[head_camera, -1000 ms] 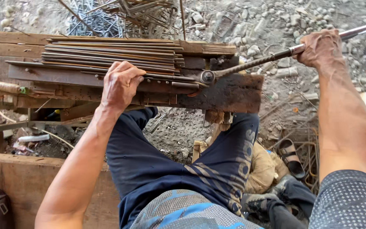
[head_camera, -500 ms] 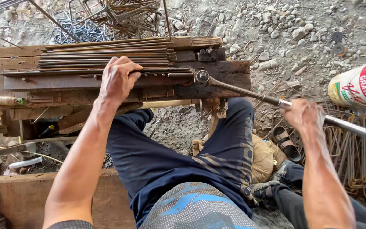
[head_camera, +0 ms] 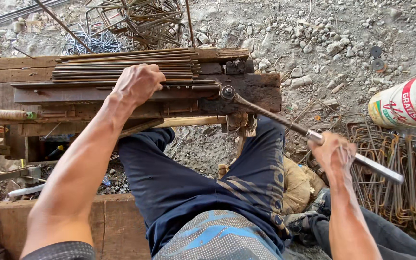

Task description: The person sits on the ground and uses a manual bending machine to bend thin metal rods into U-shapes. They insert each rod into the machine, rotate the crank handle to bend it, and then remove the finished piece.

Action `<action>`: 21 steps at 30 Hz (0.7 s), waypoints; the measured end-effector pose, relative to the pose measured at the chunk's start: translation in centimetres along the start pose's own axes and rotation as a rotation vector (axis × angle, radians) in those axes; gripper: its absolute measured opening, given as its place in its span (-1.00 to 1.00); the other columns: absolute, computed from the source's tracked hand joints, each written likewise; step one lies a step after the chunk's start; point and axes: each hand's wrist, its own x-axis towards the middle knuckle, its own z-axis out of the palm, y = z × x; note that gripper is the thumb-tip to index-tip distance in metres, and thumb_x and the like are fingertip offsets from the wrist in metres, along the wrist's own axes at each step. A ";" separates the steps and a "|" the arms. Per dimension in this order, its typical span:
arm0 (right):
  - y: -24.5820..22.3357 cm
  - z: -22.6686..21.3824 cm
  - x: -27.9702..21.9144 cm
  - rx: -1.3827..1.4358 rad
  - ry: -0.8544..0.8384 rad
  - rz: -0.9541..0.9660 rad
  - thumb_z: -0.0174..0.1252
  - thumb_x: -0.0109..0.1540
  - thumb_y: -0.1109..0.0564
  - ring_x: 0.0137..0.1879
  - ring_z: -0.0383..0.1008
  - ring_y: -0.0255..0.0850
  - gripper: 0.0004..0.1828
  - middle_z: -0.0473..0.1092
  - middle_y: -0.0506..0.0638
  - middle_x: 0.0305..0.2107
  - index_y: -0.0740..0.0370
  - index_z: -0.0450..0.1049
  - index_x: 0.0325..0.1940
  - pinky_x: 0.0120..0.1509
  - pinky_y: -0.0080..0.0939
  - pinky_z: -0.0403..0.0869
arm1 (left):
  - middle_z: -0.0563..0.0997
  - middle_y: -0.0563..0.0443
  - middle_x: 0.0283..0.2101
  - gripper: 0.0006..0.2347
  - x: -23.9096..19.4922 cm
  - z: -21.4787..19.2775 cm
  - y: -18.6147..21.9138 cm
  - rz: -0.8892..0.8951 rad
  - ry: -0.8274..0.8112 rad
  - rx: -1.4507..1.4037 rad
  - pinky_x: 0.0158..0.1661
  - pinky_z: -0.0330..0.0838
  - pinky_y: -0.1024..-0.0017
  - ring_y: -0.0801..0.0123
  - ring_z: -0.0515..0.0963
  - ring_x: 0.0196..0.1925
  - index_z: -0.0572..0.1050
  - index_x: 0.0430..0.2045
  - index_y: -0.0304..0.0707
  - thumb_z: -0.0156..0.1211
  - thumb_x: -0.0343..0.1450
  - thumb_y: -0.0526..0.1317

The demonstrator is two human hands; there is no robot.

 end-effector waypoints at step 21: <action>-16.8 -9.5 0.0 1.010 0.036 -0.575 0.03 0.36 0.08 0.09 0.50 0.08 -0.77 0.45 0.18 -0.08 0.12 0.44 0.08 0.23 0.08 0.44 | 0.66 -0.06 -0.41 -0.84 -2.4 -5.2 11.6 -0.214 0.342 -0.880 -0.37 0.58 0.35 0.27 0.69 -0.37 0.61 -0.28 -0.17 0.21 0.31 -0.35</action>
